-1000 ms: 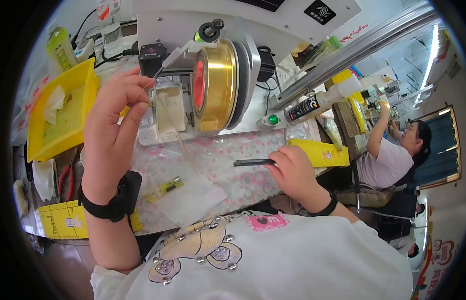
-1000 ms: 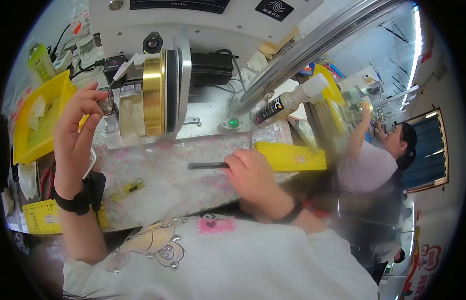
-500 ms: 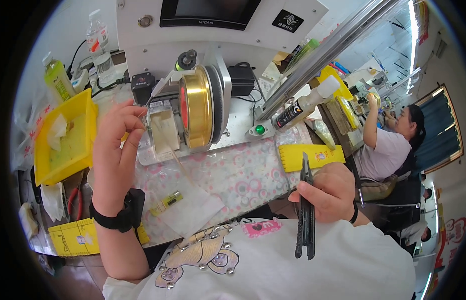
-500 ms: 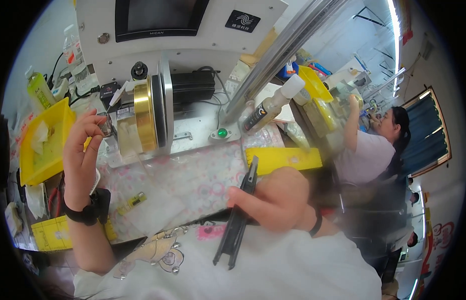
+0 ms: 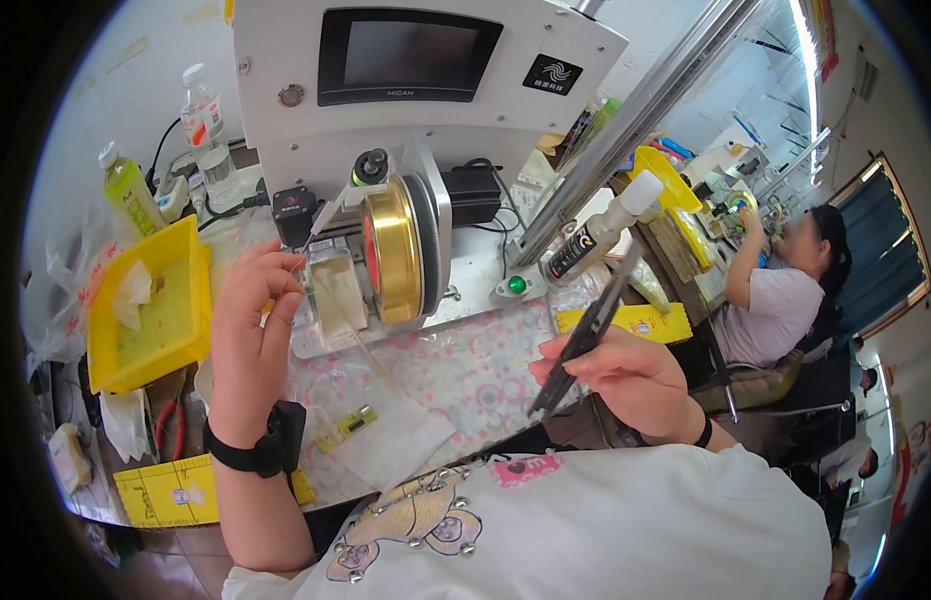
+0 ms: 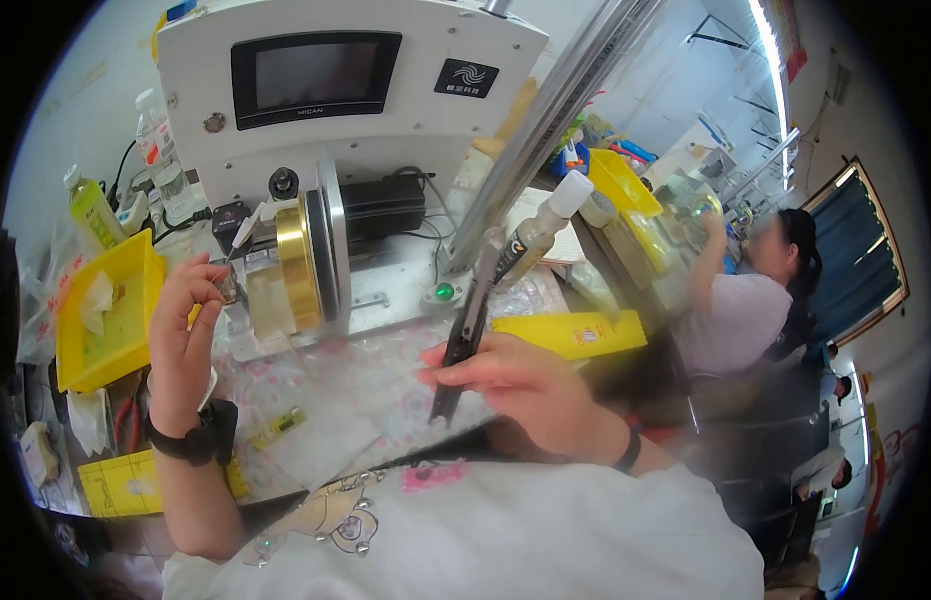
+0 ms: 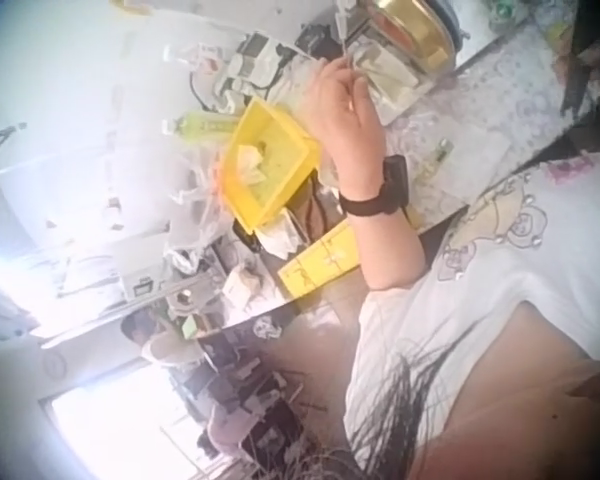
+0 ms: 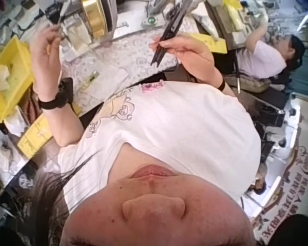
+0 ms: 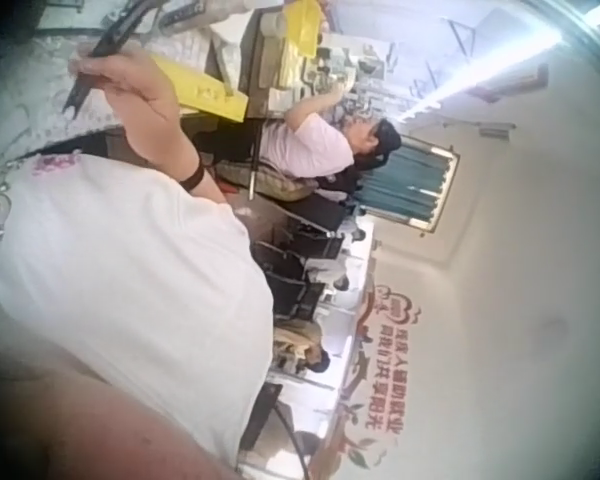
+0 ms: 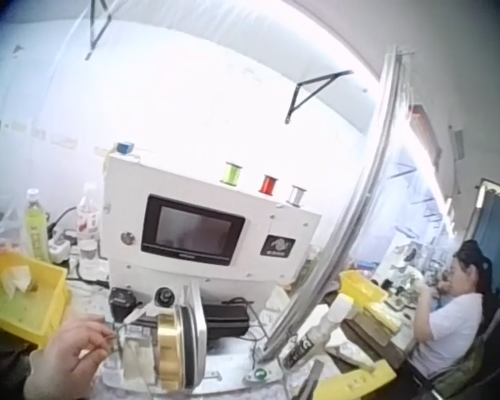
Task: Assembling small electronic or mechanical components using adhesive and precision tools at a workbench.
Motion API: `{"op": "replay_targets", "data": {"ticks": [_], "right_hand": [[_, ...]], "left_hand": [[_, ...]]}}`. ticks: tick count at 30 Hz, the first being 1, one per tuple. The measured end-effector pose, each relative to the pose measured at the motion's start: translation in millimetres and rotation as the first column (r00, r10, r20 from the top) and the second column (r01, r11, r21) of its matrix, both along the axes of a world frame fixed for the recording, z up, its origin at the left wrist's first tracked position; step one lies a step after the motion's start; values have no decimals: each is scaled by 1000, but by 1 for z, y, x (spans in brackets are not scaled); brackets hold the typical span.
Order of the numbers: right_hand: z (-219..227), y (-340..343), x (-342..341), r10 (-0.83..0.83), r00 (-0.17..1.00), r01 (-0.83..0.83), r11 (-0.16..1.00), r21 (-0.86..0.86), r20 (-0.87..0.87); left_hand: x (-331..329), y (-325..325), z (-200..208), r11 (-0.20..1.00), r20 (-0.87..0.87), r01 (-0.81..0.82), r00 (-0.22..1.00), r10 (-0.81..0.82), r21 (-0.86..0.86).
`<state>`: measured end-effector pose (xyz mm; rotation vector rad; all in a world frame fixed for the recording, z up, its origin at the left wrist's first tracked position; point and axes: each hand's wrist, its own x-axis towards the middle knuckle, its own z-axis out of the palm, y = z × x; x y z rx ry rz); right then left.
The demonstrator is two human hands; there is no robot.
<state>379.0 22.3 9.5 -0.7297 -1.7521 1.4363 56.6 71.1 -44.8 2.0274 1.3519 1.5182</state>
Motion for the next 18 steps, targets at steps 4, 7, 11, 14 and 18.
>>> {"op": "replay_targets", "data": {"ticks": [4, 7, 11, 14, 18], "right_hand": [[-18, 8, 3, 46, 986, -40, 998, 43, -163], [-10, 3, -9, -87, 969, 71, 995, -76, -229], [-6, 3, -19, -163, 949, 120, 978, -170, -270], [-11, 4, -16, -151, 969, 116, 977, -179, -196], [-9, 2, -17, -159, 982, 147, 983, -109, -101]], "left_hand": [[0, 0, 0, 1000, -2, -1, 1000, 1, -8], [0, 0, -1, 1000, -6, -10, 1000, 10, -14], [0, 1, -1, 1000, -2, -10, 1000, 10, -13], [0, 0, -1, 1000, -2, -13, 1000, 12, -10], [0, 0, -1, 1000, -10, -18, 1000, 18, -7]]}}
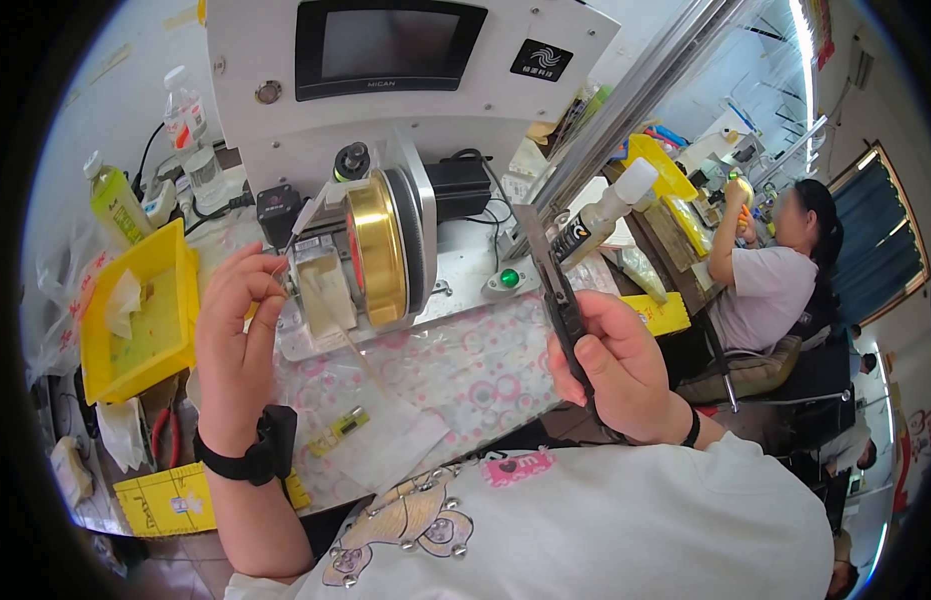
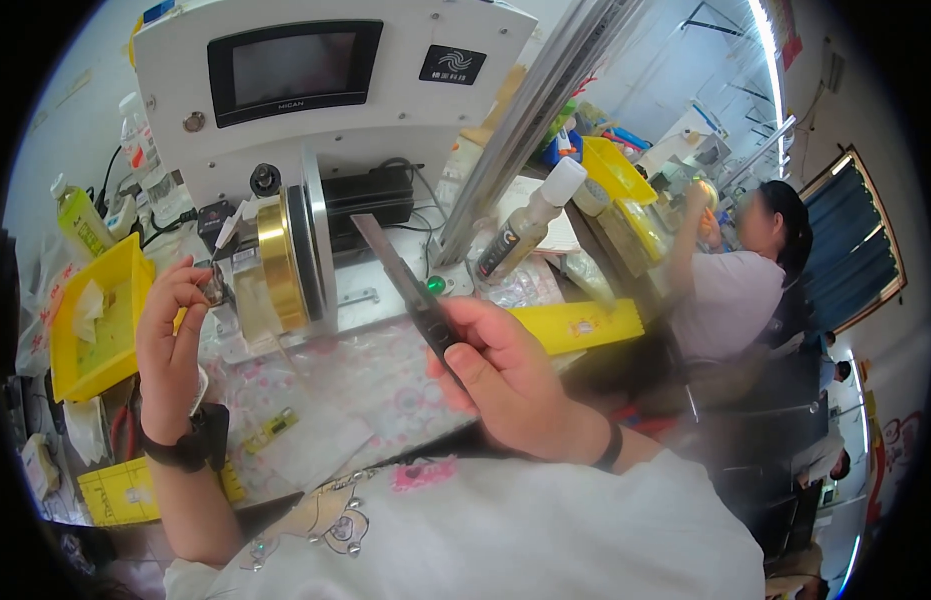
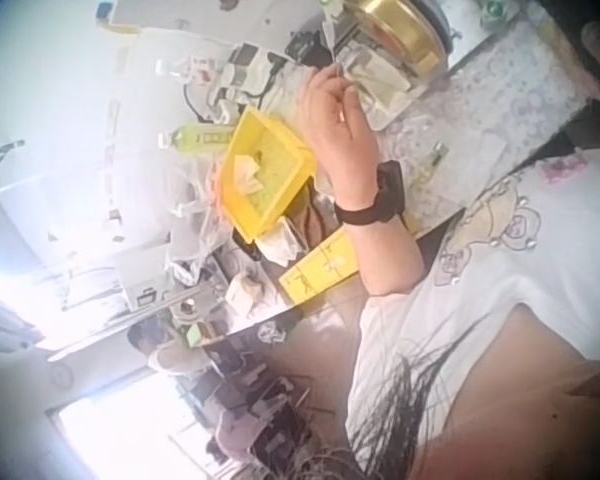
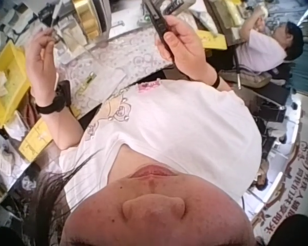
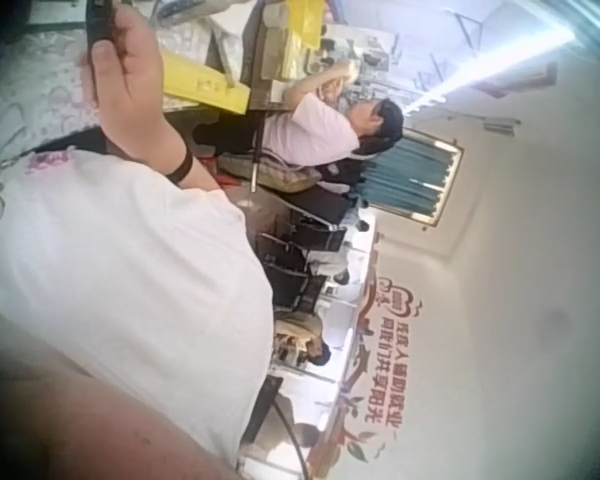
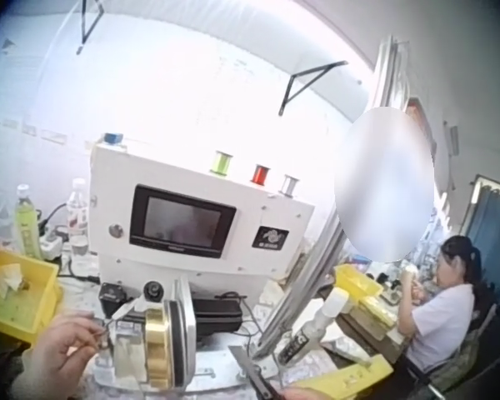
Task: Assembling small electronic or mechanical components using adhesive and precision tools at a workbench.
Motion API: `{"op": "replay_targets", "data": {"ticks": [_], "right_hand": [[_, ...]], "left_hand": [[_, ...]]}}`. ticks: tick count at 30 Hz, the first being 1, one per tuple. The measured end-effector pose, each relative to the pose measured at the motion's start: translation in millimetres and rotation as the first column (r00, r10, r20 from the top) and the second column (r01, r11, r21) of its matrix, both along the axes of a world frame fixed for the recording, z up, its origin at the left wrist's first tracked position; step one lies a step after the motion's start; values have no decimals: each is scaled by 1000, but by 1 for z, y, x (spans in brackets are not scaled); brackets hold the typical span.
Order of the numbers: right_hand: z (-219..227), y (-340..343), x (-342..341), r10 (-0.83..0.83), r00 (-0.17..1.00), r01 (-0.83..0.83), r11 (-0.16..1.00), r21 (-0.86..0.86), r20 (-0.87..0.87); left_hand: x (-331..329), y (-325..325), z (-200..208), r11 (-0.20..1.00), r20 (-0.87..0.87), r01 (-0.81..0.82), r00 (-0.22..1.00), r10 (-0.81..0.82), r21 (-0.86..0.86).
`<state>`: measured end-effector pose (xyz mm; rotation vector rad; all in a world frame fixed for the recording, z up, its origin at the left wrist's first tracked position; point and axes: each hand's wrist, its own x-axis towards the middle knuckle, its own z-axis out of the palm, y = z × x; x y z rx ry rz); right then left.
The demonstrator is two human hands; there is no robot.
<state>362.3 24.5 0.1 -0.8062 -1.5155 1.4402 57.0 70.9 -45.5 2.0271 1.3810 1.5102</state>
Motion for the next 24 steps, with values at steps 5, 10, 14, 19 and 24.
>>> {"op": "replay_targets", "data": {"ticks": [5, 10, 14, 19, 24], "right_hand": [[2, 1, -3, -61, 994, 54, 996, 74, 88], [4, 2, -5, -84, 986, 63, 987, 145, 144], [2, 4, -2, -86, 989, 68, 987, 149, 121], [9, 7, -9, -153, 987, 149, 986, 78, 50], [9, 7, -2, -141, 969, 103, 977, 189, 201]], "left_hand": [[0, 1, -1, 1000, -3, -3, 1000, 3, -6], [-1, 0, -1, 1000, -19, -10, 1000, 10, 4], [-1, 1, -2, 1000, -21, -13, 1000, 13, 1], [-1, 2, -1, 1000, -21, -5, 1000, 6, 19], [-1, 0, -2, 999, -18, 3, 1000, -3, 32]]}}
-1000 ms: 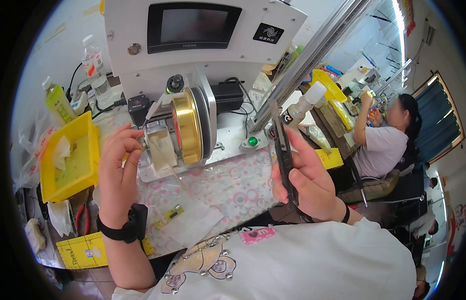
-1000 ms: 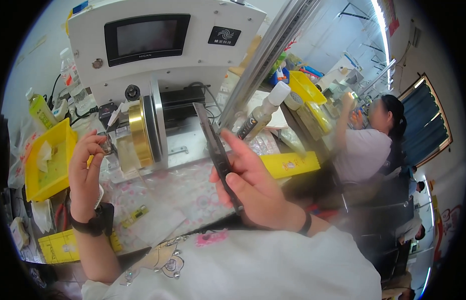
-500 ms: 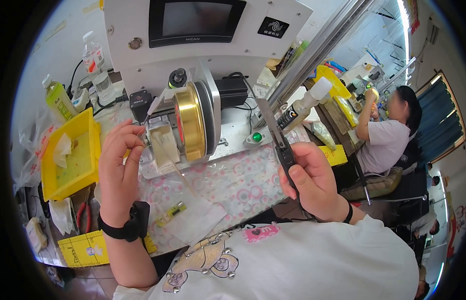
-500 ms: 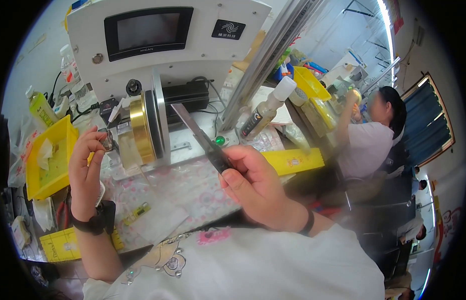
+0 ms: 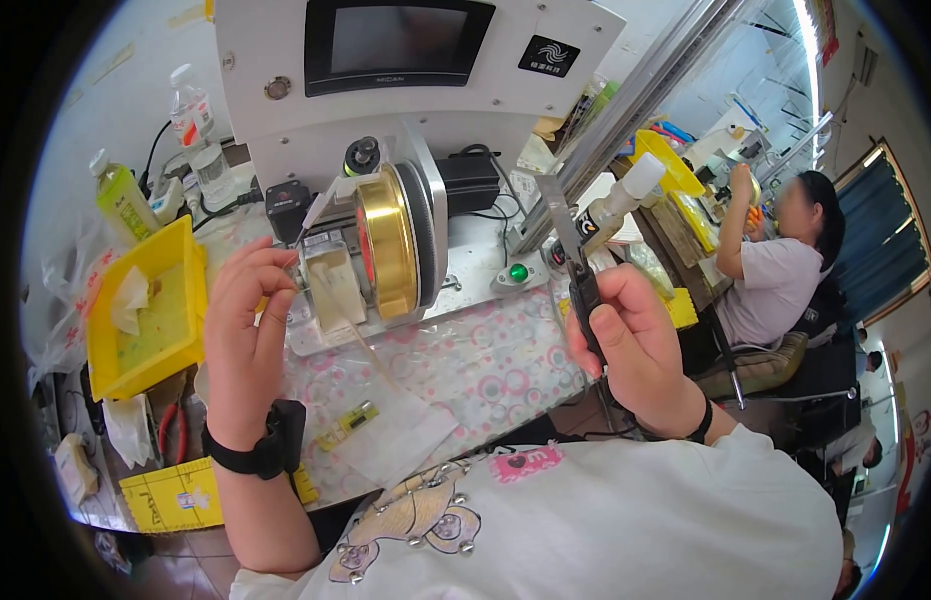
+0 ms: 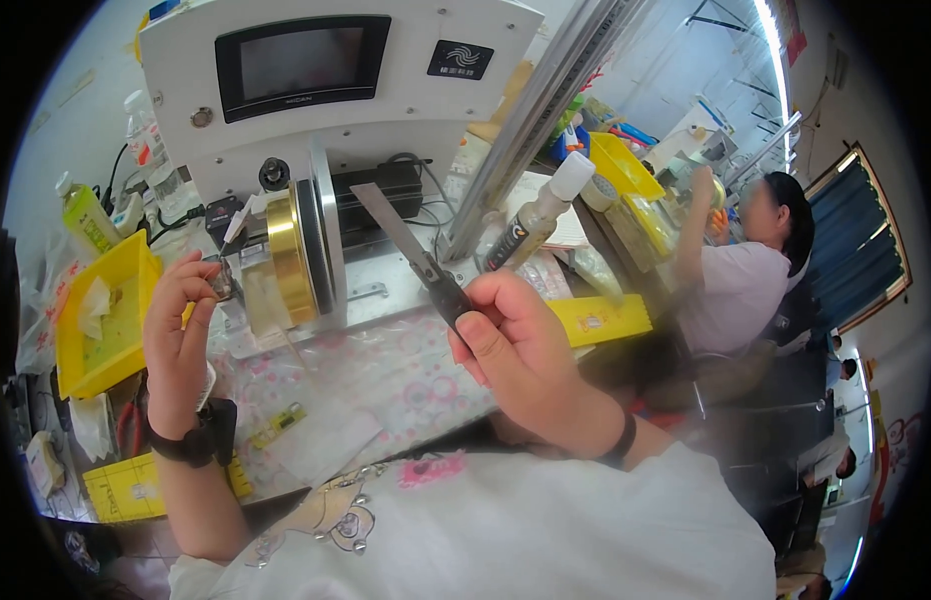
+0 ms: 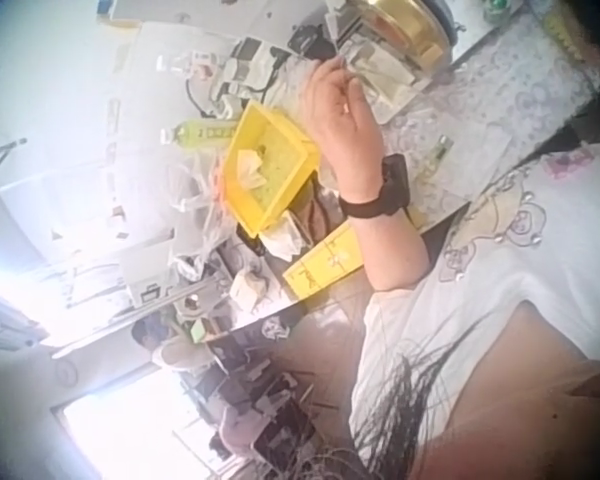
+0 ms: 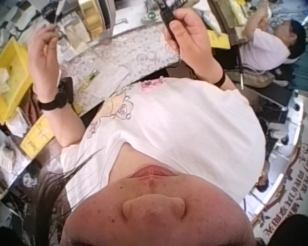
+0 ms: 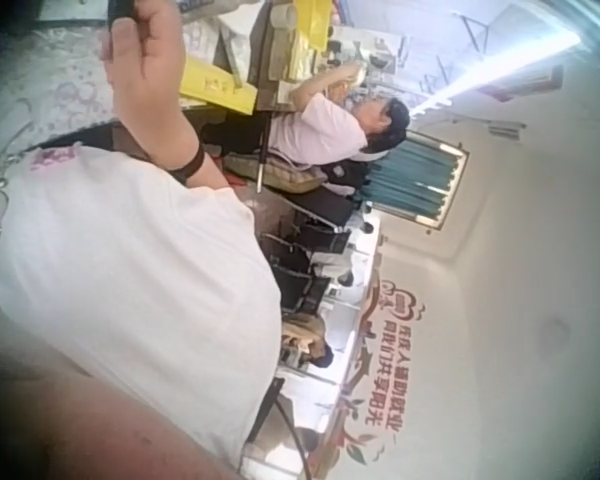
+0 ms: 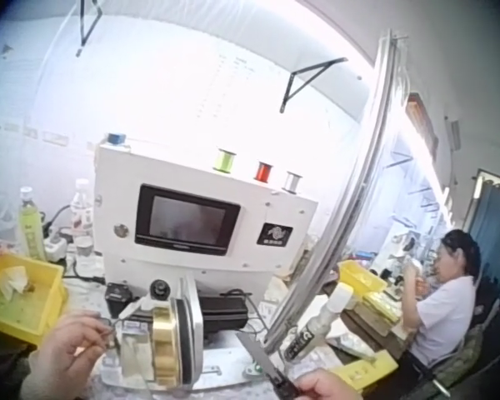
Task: Assembling small electronic or mechanical components using adhesive and precision tools at a workbench.
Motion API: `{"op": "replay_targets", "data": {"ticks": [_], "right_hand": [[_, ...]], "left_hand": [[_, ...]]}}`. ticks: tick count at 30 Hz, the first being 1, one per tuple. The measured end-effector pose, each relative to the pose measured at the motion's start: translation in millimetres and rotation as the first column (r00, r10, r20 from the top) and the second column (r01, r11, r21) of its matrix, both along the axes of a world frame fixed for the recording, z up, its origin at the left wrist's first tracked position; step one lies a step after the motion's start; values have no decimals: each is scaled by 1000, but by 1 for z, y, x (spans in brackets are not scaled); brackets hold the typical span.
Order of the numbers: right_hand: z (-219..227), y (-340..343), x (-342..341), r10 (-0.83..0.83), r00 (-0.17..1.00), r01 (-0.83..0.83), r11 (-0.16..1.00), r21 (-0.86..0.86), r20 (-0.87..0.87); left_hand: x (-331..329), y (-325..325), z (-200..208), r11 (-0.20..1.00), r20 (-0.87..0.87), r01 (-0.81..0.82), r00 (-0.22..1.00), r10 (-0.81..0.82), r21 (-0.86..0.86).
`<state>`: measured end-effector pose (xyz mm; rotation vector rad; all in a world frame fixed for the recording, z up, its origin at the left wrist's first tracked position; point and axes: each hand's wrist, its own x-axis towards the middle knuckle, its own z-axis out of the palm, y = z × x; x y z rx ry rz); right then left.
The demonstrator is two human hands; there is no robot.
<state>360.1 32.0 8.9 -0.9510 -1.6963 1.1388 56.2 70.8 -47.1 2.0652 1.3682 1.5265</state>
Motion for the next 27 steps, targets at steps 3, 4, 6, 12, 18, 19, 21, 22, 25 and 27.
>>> {"op": "replay_targets", "data": {"ticks": [3, 4, 6, 12, 18, 19, 21, 22, 25, 27], "right_hand": [[0, 8, 0, -8, 1000, 8, 1000, -23, 15], [0, 7, 0, -11, 1000, 11, 1000, -19, 17], [0, 6, -2, -28, 1000, 28, 999, -18, 6], [3, 10, -8, -83, 996, 84, 995, 59, -17], [21, 10, 15, 17, 994, -59, 913, 403, 107], [29, 4, 5, 66, 994, -37, 954, 296, -90], [35, -3, -9, 100, 871, -36, 990, 140, -482], [37, -7, -15, 87, 756, -27, 994, 102, -649], [52, 25, 24, 520, 598, -628, 777, 46, -610], [53, 26, 24, 455, 544, -638, 770, 4, -705]], "left_hand": [[0, 1, 2, 997, -21, 14, 1000, -15, -70], [-1, 1, 2, 998, -19, 17, 1000, -18, -66], [-1, 1, 1, 998, -34, 16, 999, -18, -56], [-1, 0, 3, 1000, -28, -9, 1000, 9, 5], [-4, 3, 0, 998, -63, -9, 998, 13, 60], [-4, 6, -1, 998, -60, -33, 998, 36, 53], [-3, 7, -3, 994, -60, -10, 998, 16, 107], [-4, 4, -4, 995, -57, -39, 997, 44, 96], [-7, 1, -4, 998, -58, -12, 998, 16, 61], [-6, 2, -1, 998, -61, -19, 998, 23, 66]]}}
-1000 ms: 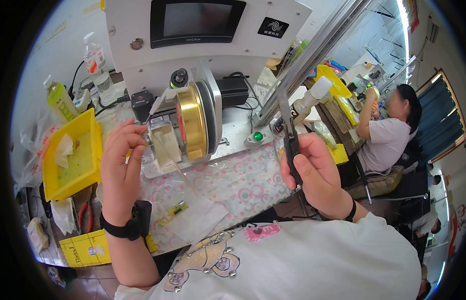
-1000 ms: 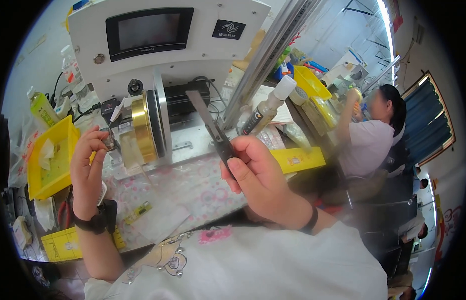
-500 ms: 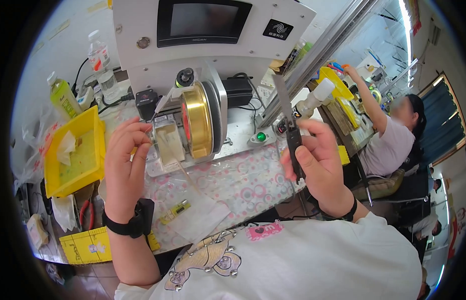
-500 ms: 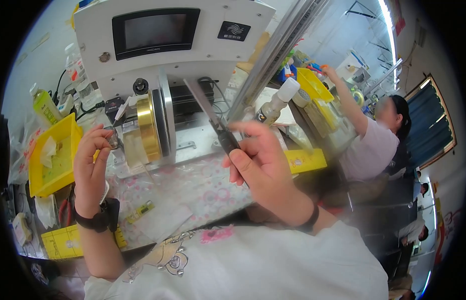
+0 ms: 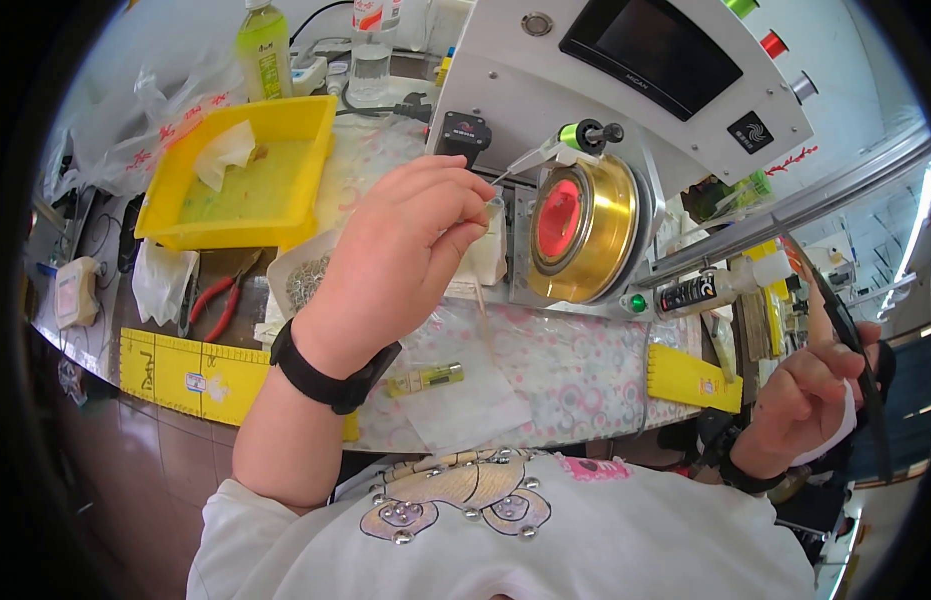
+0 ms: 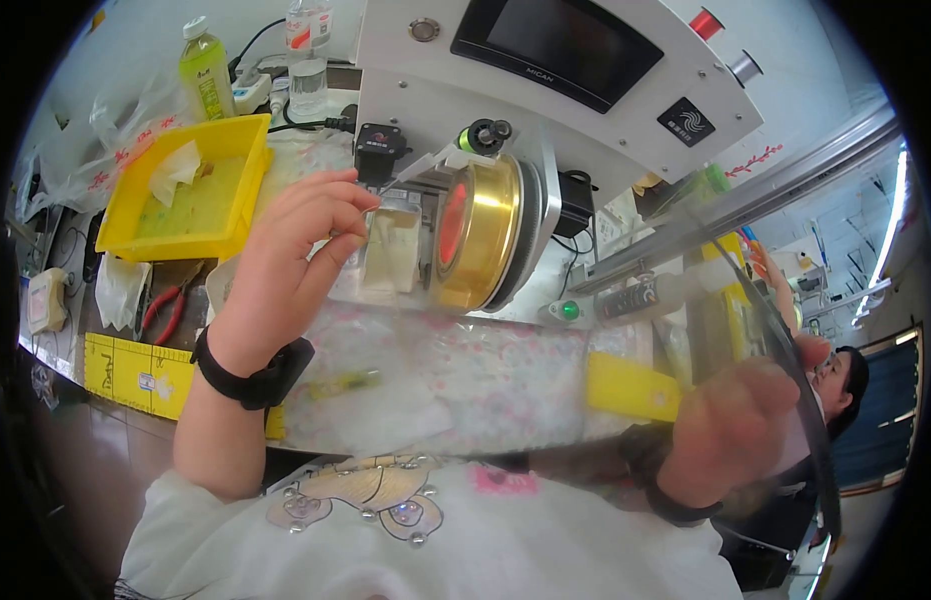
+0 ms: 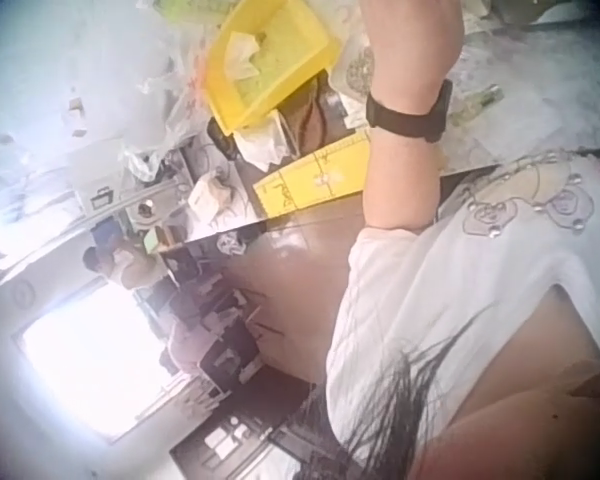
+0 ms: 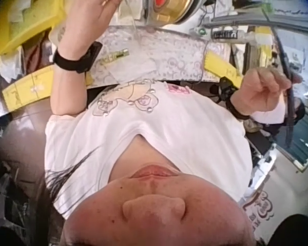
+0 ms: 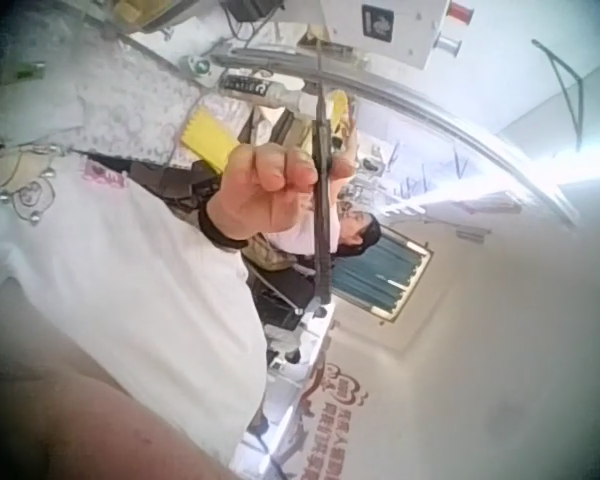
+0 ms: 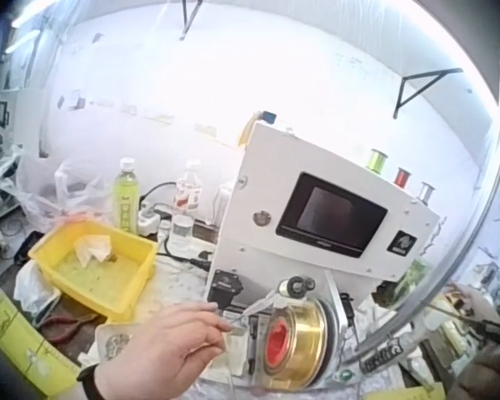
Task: Assembling small electronic or mechanical components using adhesive and precision tools at a workbench.
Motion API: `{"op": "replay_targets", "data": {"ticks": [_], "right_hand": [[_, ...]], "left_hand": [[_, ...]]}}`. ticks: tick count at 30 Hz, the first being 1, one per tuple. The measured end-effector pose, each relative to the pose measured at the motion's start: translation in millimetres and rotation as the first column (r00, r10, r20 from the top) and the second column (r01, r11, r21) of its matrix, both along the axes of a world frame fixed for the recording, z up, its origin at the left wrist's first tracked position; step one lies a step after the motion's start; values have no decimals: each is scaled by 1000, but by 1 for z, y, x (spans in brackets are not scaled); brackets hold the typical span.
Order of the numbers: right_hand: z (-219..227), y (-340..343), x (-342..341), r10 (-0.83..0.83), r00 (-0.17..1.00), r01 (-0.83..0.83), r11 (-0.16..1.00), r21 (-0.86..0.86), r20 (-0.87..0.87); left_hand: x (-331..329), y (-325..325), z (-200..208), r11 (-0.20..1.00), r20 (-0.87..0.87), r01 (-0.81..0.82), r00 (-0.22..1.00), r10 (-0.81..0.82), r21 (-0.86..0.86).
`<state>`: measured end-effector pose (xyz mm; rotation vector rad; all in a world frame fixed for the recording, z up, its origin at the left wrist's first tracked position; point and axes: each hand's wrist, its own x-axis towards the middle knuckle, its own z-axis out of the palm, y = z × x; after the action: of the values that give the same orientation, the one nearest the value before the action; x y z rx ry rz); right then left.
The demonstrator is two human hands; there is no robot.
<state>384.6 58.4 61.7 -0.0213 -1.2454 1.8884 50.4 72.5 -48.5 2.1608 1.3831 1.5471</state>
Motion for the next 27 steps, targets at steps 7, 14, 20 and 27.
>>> {"op": "replay_targets", "data": {"ticks": [7, 14, 20, 27], "right_hand": [[-7, 21, -21, -435, 886, 397, 890, 223, 159], [-25, 59, -65, -529, 846, 494, 728, 475, -70], [-21, 75, -81, -578, 794, 203, 546, 813, 190], [-23, 86, -119, -535, 828, 79, 410, 909, 169]], "left_hand": [[-2, -1, -3, 999, -57, -34, 998, 34, 7], [-2, 0, -3, 1000, -11, -12, 1000, 12, 0], [-1, 2, -3, 1000, -4, -1, 1000, 1, -10], [-1, 3, -2, 1000, -5, -2, 1000, 2, -22]]}}
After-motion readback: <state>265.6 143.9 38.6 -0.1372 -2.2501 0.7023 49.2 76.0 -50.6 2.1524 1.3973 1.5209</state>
